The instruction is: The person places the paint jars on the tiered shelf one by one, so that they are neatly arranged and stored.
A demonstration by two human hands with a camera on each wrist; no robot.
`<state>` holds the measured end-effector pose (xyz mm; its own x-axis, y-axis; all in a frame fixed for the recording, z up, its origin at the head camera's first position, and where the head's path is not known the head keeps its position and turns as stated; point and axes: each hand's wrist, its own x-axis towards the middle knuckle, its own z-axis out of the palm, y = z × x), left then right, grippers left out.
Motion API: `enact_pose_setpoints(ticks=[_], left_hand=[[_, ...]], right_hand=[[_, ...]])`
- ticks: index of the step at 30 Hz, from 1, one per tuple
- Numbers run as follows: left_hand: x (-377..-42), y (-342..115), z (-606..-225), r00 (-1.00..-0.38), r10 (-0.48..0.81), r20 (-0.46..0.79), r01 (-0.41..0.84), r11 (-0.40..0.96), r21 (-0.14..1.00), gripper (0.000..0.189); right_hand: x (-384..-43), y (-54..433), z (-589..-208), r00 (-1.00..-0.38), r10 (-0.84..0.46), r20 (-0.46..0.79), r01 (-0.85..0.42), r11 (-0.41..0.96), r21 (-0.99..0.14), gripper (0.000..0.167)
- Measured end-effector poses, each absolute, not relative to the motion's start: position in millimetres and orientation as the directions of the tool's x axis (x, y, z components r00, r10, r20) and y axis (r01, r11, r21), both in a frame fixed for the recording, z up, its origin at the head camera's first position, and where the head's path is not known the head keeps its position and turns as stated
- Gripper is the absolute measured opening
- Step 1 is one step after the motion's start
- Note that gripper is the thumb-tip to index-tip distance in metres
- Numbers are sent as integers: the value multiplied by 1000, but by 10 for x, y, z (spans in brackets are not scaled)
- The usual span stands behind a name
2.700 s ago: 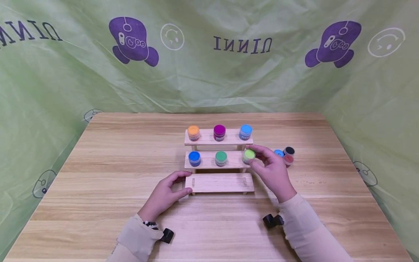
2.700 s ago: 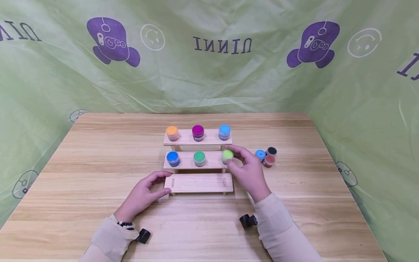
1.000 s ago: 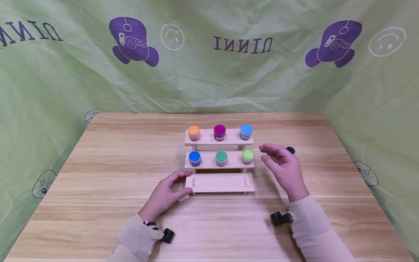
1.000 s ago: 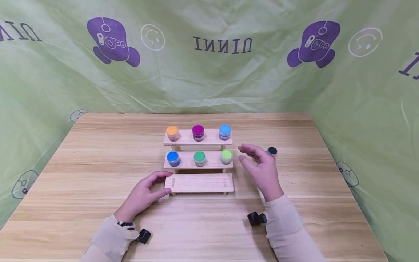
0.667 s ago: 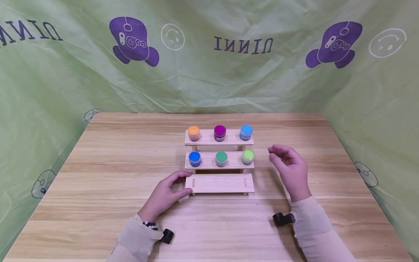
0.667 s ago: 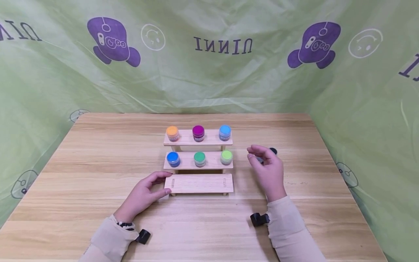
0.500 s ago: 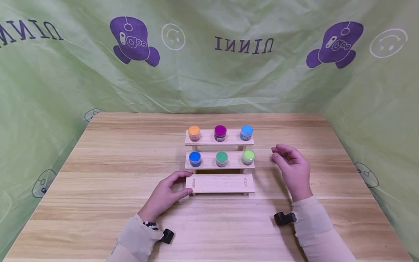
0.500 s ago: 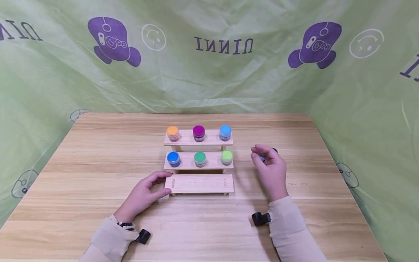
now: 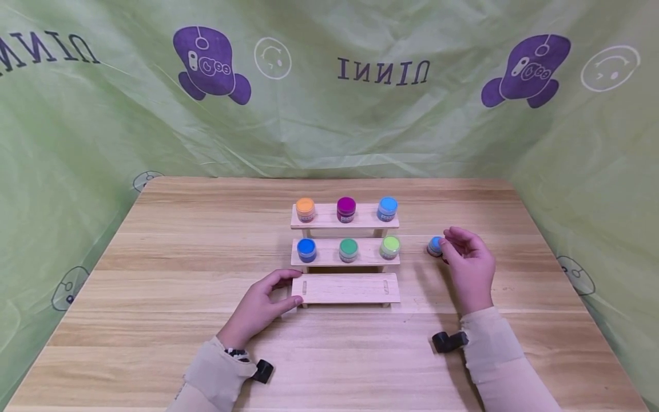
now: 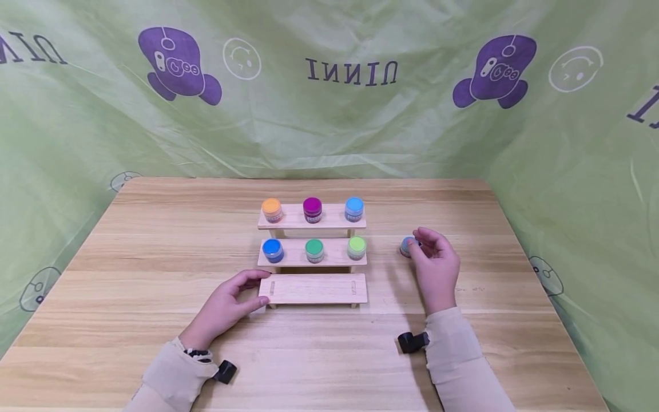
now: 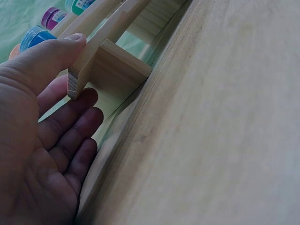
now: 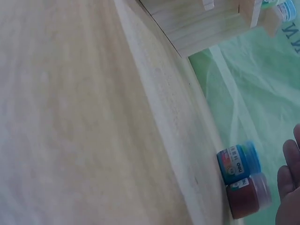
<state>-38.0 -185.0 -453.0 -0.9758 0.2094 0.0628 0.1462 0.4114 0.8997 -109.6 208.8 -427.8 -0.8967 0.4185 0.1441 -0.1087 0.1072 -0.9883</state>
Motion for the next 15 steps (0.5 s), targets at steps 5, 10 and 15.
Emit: enact_pose_setpoints(ticks=[5, 10, 15], left_hand=[[-383, -1848, -4528, -976, 207, 67, 149, 414, 898, 47], [-384, -1849, -4530, -976, 206, 66, 149, 416, 897, 47], [-381, -1854, -4533, -976, 207, 67, 151, 418, 896, 48]], right_hand=[[-1115, 2135, -4310, -883, 458, 105, -71, 92, -993, 30], [-1137, 2176, -4350, -855, 514, 66, -44, 55, -998, 31], [-1149, 2214, -4376, -840, 541, 40, -11, 56, -998, 33]])
